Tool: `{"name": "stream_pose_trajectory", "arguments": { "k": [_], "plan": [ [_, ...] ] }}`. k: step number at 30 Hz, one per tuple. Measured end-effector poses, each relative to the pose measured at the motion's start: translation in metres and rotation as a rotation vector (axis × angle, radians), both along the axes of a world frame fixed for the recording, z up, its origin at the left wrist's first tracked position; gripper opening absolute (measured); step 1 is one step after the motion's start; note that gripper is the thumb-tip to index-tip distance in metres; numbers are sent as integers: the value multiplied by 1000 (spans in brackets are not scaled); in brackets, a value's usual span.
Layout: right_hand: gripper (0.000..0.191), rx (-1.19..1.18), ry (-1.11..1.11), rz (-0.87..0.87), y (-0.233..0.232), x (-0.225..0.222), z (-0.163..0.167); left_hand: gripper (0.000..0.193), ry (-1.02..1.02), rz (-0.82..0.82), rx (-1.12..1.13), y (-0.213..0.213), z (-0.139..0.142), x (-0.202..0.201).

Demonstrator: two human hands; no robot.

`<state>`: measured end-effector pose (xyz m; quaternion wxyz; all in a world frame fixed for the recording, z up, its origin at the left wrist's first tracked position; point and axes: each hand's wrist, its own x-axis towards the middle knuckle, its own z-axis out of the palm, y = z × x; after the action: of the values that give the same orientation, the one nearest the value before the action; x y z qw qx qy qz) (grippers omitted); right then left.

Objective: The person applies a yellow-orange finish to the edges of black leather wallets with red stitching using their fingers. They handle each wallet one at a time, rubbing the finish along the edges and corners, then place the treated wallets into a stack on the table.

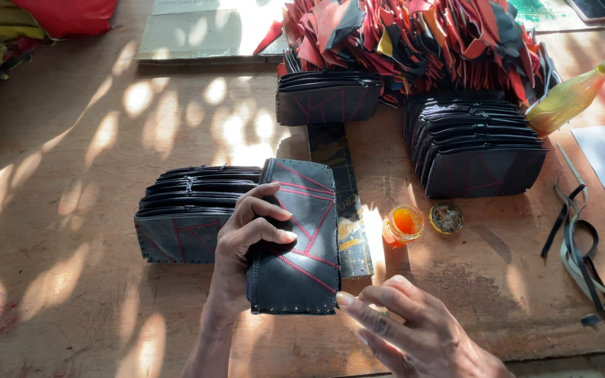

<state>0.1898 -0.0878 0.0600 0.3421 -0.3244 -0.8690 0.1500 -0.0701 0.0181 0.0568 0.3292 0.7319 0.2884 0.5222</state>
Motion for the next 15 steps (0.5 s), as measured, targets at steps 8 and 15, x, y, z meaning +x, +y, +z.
{"name": "stream_pose_trajectory", "arguments": {
  "k": [8, 15],
  "plan": [
    [56, 163, 27, -136, -4, 1, 21, 27, -53, 18, -78, 2, -12, -4],
    [55, -30, -423, -450, 37, 65, 37, 21, -1065, -109, -717, -19, -49, -6]
  ]
}}
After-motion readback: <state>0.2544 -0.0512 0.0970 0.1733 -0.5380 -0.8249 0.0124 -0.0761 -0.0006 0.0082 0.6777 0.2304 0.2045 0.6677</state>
